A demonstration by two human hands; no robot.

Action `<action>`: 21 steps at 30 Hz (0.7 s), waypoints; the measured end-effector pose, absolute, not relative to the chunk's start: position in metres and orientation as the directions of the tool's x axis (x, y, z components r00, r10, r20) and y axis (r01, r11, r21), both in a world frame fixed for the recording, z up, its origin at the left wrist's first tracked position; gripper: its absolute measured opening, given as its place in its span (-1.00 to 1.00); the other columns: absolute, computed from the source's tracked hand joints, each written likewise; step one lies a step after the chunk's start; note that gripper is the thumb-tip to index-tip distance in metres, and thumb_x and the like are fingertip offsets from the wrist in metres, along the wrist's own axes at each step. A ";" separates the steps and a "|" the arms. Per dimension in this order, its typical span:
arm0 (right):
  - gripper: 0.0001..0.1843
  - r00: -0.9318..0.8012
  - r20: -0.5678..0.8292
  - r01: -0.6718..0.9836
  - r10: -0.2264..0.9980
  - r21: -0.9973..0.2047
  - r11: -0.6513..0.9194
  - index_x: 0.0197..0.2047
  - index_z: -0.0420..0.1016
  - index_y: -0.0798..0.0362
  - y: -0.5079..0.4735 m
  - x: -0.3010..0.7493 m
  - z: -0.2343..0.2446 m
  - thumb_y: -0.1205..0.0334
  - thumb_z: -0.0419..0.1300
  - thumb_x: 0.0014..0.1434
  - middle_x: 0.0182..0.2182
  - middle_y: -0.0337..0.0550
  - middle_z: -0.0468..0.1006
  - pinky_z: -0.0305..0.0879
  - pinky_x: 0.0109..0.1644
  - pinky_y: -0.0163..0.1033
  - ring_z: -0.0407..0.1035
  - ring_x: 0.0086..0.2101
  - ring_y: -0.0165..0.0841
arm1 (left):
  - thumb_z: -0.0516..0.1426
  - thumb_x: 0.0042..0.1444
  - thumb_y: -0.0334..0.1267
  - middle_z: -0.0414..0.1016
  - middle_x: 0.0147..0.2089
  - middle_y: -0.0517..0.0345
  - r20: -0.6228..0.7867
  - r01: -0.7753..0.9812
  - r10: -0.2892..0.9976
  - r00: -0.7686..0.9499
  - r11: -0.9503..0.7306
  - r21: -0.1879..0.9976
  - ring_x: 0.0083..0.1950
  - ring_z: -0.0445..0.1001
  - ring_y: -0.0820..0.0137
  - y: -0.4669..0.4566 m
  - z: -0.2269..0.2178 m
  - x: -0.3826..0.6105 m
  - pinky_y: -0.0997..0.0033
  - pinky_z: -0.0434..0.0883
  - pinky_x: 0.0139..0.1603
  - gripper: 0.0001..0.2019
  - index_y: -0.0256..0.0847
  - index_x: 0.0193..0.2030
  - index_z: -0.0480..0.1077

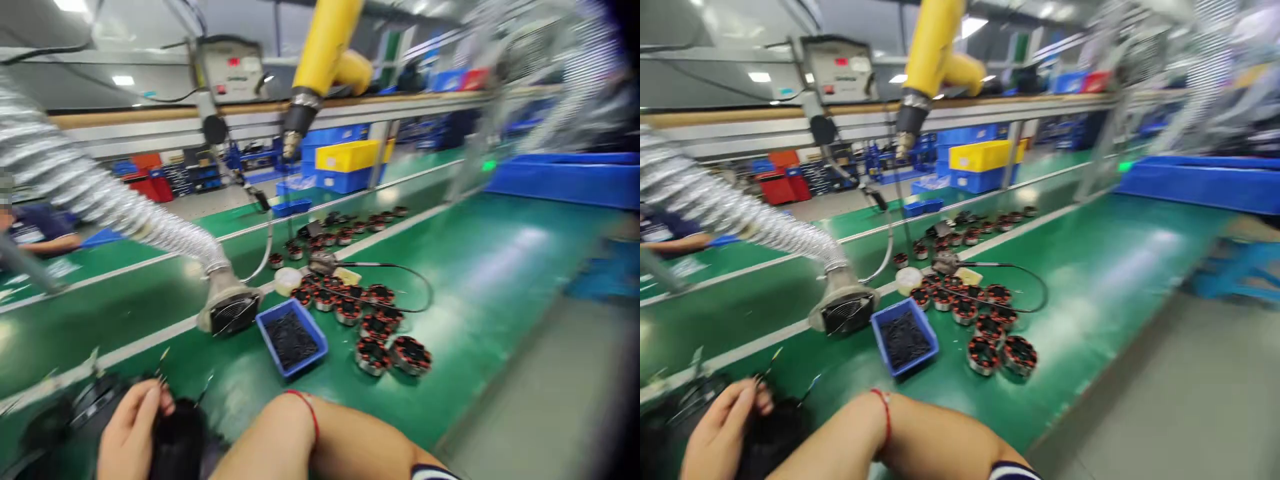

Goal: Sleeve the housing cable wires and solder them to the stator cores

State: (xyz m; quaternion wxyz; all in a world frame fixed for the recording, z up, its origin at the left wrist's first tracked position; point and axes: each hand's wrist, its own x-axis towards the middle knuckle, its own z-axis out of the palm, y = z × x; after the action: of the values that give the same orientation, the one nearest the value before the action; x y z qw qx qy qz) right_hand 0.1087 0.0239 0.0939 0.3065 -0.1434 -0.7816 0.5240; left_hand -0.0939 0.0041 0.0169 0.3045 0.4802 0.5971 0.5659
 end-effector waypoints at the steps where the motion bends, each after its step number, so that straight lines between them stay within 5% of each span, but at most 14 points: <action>1: -0.73 -0.769 0.338 -0.124 0.543 -0.912 0.392 -0.02 0.46 -0.01 0.026 0.105 0.089 0.05 0.16 0.29 -0.05 -0.14 0.50 0.46 -0.06 -0.17 0.45 -0.09 -0.28 | 0.28 -0.06 0.15 0.47 -0.43 0.20 0.126 0.143 0.923 -0.363 -0.079 0.987 -0.41 0.43 0.42 0.000 0.021 -0.096 0.42 0.43 -0.35 -0.56 -0.24 -0.33 0.46; 5: -0.64 -0.673 0.345 -0.171 0.654 -0.933 0.317 -0.06 0.52 0.06 0.051 0.092 0.075 0.00 0.06 0.31 -0.14 -0.10 0.58 0.37 0.04 -0.13 0.45 -0.09 -0.31 | 0.28 -0.10 0.18 0.48 -0.45 0.17 0.043 -0.029 0.924 -0.381 -0.058 0.998 -0.43 0.42 0.45 -0.002 0.031 -0.088 0.48 0.39 -0.37 -0.52 -0.27 -0.36 0.47; 7: -0.68 -0.312 0.344 -0.099 0.886 -0.939 0.329 -0.16 0.58 0.03 0.066 0.091 0.072 0.08 0.05 0.30 -0.22 -0.15 0.61 0.31 0.08 -0.16 0.44 -0.07 -0.33 | 0.25 -0.02 0.14 0.47 -0.46 0.17 0.047 -0.047 0.935 -0.351 -0.068 0.997 -0.44 0.41 0.48 -0.001 0.031 -0.085 0.50 0.38 -0.37 -0.57 -0.28 -0.39 0.46; 10: -0.71 -0.087 0.262 -0.075 0.961 -0.964 0.256 -0.12 0.61 0.04 0.079 0.092 0.071 0.13 0.16 0.18 -0.20 -0.12 0.62 0.38 -0.10 -0.21 0.47 -0.17 -0.33 | 0.22 0.07 0.02 0.44 -0.49 0.19 0.095 0.000 0.956 -0.279 -0.099 0.995 -0.47 0.37 0.51 -0.003 0.027 -0.086 0.52 0.34 -0.39 -0.65 -0.28 -0.45 0.45; 14: -0.72 -0.293 0.171 -0.176 0.941 -0.977 0.123 -0.20 0.63 0.07 0.072 0.089 0.072 0.11 0.26 0.06 -0.34 -0.16 0.62 0.39 -0.31 -0.29 0.45 -0.39 -0.42 | 0.17 0.12 -0.05 0.43 -0.51 0.19 0.126 0.067 0.978 -0.166 -0.117 0.991 -0.50 0.34 0.50 -0.009 0.024 -0.087 0.51 0.33 -0.42 -0.68 -0.27 -0.49 0.44; 21: -0.81 -0.554 0.203 -0.011 0.807 -0.972 0.236 -0.25 0.64 0.05 0.051 0.079 0.074 0.23 0.21 0.12 -0.30 -0.17 0.66 0.41 -0.14 -0.25 0.50 -0.29 -0.37 | 0.15 0.14 -0.06 0.44 -0.51 0.19 0.139 0.105 0.984 -0.115 -0.127 0.986 -0.50 0.34 0.50 -0.009 0.027 -0.085 0.51 0.33 -0.44 -0.68 -0.25 -0.49 0.41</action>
State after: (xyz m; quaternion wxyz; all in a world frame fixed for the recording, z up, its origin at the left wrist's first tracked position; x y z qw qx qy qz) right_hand 0.0785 0.0513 0.0740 0.3743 -0.2879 -0.6914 0.5467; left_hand -0.0848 -0.0093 0.0267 0.4090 0.5246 0.5188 0.5370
